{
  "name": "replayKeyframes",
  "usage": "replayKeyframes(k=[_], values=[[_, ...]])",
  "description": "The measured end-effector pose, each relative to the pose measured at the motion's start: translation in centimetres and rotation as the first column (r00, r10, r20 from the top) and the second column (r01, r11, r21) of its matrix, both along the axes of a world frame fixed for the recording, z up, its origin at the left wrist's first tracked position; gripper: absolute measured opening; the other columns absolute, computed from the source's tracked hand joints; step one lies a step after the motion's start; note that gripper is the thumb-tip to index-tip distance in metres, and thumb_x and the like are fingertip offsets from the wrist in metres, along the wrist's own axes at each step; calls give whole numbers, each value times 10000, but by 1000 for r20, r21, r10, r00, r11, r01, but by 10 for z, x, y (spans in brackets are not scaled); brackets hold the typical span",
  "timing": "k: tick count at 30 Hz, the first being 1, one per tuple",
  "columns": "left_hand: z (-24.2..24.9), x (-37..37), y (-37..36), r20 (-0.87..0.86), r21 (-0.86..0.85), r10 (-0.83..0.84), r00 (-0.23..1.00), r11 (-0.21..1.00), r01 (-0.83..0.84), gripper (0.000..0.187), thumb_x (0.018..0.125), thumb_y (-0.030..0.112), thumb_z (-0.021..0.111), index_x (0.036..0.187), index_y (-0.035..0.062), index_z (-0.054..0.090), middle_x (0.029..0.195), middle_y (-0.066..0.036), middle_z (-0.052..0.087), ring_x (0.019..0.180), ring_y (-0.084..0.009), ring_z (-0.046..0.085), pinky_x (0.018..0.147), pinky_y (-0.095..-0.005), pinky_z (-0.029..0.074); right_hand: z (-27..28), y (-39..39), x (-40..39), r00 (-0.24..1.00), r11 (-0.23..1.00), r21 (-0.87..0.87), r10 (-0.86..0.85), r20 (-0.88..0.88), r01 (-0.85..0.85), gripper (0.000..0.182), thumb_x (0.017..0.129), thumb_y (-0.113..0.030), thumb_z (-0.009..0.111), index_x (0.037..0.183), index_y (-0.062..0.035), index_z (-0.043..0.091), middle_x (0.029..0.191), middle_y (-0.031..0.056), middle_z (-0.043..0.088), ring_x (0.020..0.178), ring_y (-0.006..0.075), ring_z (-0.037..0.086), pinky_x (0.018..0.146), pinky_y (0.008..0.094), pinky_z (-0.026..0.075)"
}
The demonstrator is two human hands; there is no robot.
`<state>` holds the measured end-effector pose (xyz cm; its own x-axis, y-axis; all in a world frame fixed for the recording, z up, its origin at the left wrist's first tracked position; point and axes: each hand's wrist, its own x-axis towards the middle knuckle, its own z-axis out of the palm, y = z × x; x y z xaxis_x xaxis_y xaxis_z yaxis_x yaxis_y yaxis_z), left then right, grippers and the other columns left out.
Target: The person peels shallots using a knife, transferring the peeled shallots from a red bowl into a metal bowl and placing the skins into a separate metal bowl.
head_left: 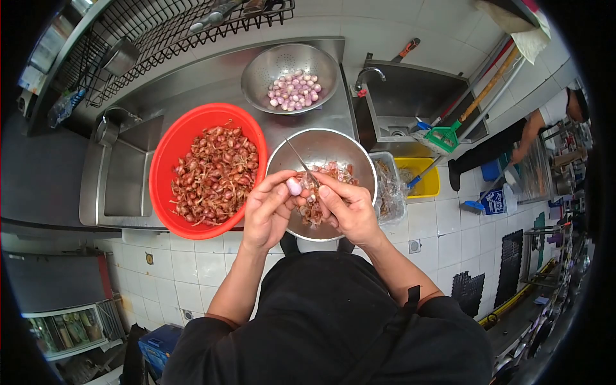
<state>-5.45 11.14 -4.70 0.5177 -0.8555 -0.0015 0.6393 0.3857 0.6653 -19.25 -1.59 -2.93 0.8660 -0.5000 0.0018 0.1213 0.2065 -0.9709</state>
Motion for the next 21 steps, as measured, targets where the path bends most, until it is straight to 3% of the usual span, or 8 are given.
replayKeyframes(k=[4,6,7,9,12,14,16,21], values=[[-12,0,-2,88,-24,41,995,999,-39,299,944,5,608,1239,-32,576,1050,-122,667,995,-203,666,849,-301,550,0,4,1,1000,1000,29,-11,-10,12,325,1006,-109,549,1317,-35,605,800,-1,621,662,31,519,601,201,455],[-12,0,-2,81,-21,44,996,999,-42,286,937,-1,616,1221,-27,587,1042,-115,666,993,-201,665,849,-303,553,-6,5,4,989,969,-205,-147,-33,138,347,992,-98,562,1326,-8,585,986,56,692,812,78,610,760,231,503],[-11,-1,-1,147,2,87,985,996,-88,293,919,-24,632,1209,-28,592,1047,-112,665,981,-193,665,843,-299,556,-3,5,2,988,969,-205,-148,-33,138,347,992,-98,562,1326,-8,585,986,56,692,812,78,610,760,231,503],[-10,-1,0,213,24,128,969,990,-136,303,900,-47,649,1198,-28,597,1052,-109,665,968,-184,665,837,-295,559,7,5,-1,999,962,-273,-27,-31,18,380,977,-90,570,1341,19,555,1193,120,675,1045,153,637,940,280,474],[-10,-2,0,287,16,188,939,979,-201,324,855,-89,684,1165,-35,610,1054,-104,666,960,-163,663,839,-286,563,8,14,0,998,973,-227,55,40,-45,404,970,-86,572,1357,25,535,1247,157,654,1168,195,602,1015,308,436],[-10,-1,1,345,42,199,917,973,-227,304,829,-110,701,1116,-40,628,1056,-106,667,950,-151,665,836,-268,566,12,15,0,998,968,-248,43,38,-32,401,960,-67,576,1349,26,543,1262,177,643,1191,216,599,1020,318,438],[-7,-3,0,369,33,218,903,968,-248,287,827,-107,705,1098,-42,634,1056,-107,667,946,-150,666,828,-263,568,13,14,2,998,925,-380,26,53,-3,380,949,-51,581,1319,33,569,1248,191,648,1185,241,612,1009,321,450],[-5,-3,-1,389,-3,249,887,963,-269,268,826,-109,705,1078,-45,640,1070,-116,667,936,-152,671,801,-250,573,2,19,8,987,885,-452,-49,155,115,341,952,-43,570,1281,42,598,1218,194,663,1164,251,627,991,318,465]])
